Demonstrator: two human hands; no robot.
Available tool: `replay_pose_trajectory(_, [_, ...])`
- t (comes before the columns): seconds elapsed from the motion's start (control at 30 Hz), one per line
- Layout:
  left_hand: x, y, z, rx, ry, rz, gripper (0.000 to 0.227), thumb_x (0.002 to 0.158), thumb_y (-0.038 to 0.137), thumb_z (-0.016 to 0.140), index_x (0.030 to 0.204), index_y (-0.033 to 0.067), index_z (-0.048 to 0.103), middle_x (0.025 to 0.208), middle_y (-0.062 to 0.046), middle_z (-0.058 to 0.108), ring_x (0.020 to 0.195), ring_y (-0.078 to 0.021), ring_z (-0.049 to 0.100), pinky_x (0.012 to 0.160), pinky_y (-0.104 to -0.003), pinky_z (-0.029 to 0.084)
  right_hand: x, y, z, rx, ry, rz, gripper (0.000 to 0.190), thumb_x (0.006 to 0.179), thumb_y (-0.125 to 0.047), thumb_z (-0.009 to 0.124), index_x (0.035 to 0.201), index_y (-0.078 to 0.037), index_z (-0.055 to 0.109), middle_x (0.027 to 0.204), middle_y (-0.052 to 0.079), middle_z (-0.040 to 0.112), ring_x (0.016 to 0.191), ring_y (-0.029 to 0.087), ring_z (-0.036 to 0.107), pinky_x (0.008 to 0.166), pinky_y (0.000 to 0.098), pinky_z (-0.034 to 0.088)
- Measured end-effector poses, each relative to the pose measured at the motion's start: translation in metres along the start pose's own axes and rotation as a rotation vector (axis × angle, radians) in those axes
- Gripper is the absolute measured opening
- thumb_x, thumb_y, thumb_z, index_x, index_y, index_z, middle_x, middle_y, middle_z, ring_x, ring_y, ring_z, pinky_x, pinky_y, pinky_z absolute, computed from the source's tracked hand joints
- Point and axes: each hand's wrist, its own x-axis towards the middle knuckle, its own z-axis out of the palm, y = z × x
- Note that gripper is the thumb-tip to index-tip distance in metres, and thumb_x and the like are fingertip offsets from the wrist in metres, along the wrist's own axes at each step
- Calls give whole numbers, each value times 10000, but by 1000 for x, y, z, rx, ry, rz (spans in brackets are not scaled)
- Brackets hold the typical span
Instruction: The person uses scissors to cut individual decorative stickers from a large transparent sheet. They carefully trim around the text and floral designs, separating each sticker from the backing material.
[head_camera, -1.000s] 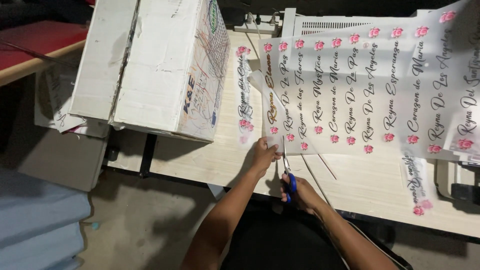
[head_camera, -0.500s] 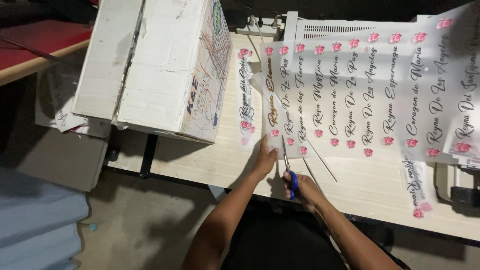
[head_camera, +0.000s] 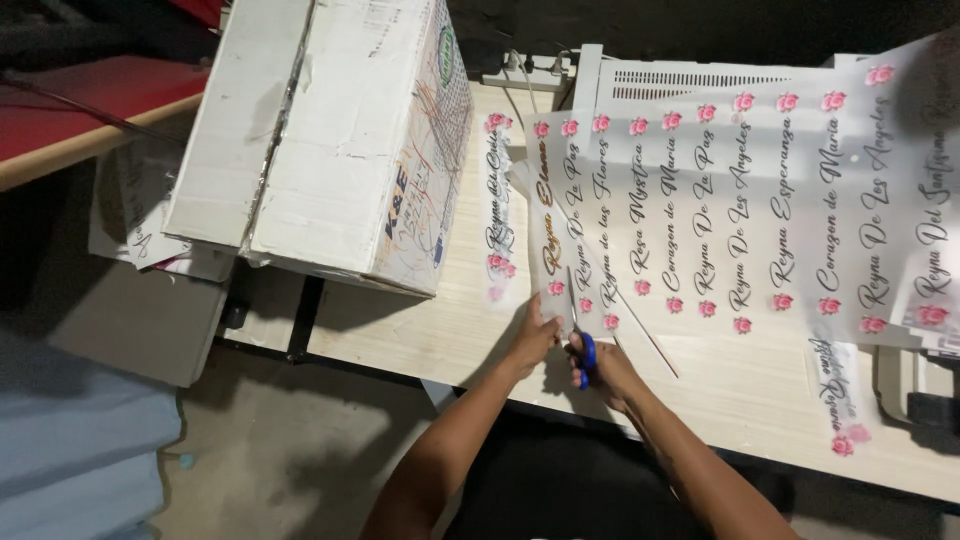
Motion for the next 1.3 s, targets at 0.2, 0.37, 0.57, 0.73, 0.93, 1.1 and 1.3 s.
replay_pose_trajectory(0.2, [-8,6,1,-75,-43,41,649,992,97,568,1561,176,267,1017,21,622,682,-47,462,553,-193,388,8,-20,7,-20,29,20,435,860,-466,746,939,-43,685,722,32,624,535,146,591,519,290,502])
replay_pose_trajectory(0.37, [-10,16,-2,-79,-29,17,642,1002,95,557,1564,188,259,965,7,611,657,-53,455,536,-194,385,13,-25,12,-44,25,2,442,862,-460,753,939,-31,678,723,36,623,544,151,589,511,295,496])
replay_pose_trajectory(0.57, [-15,23,-3,-27,-14,-17,611,1020,127,556,1560,190,277,909,16,577,656,-41,463,516,-187,381,20,-28,15,8,-17,42,458,836,-495,716,995,-65,724,708,25,625,542,135,591,509,284,498])
replay_pose_trajectory(0.73, [-12,15,-9,-77,-54,-1,625,981,87,551,1549,188,311,940,30,581,661,-34,460,498,-184,367,27,-27,12,-83,26,-20,476,861,-510,733,943,-41,725,708,21,632,540,137,586,520,290,498])
replay_pose_trajectory(0.93, [-20,13,-3,-162,-84,-58,615,1001,108,569,1549,184,299,928,17,567,646,-38,460,487,-187,359,34,-51,10,-178,120,14,499,862,-526,728,819,-38,634,602,77,624,480,178,586,460,304,416])
replay_pose_trajectory(1.1, [-29,15,-2,-179,-83,-52,635,994,106,557,1554,192,269,907,-2,546,645,-56,450,485,-190,357,57,-54,6,-89,46,-51,457,864,-485,743,807,-37,676,626,55,617,504,157,571,499,290,464])
replay_pose_trajectory(1.3, [-54,49,16,-190,-107,-38,612,982,112,534,1530,188,274,1076,38,598,678,-51,436,521,-181,367,81,-67,0,-96,8,-131,416,899,-449,751,790,-62,642,623,18,552,507,141,529,497,291,434])
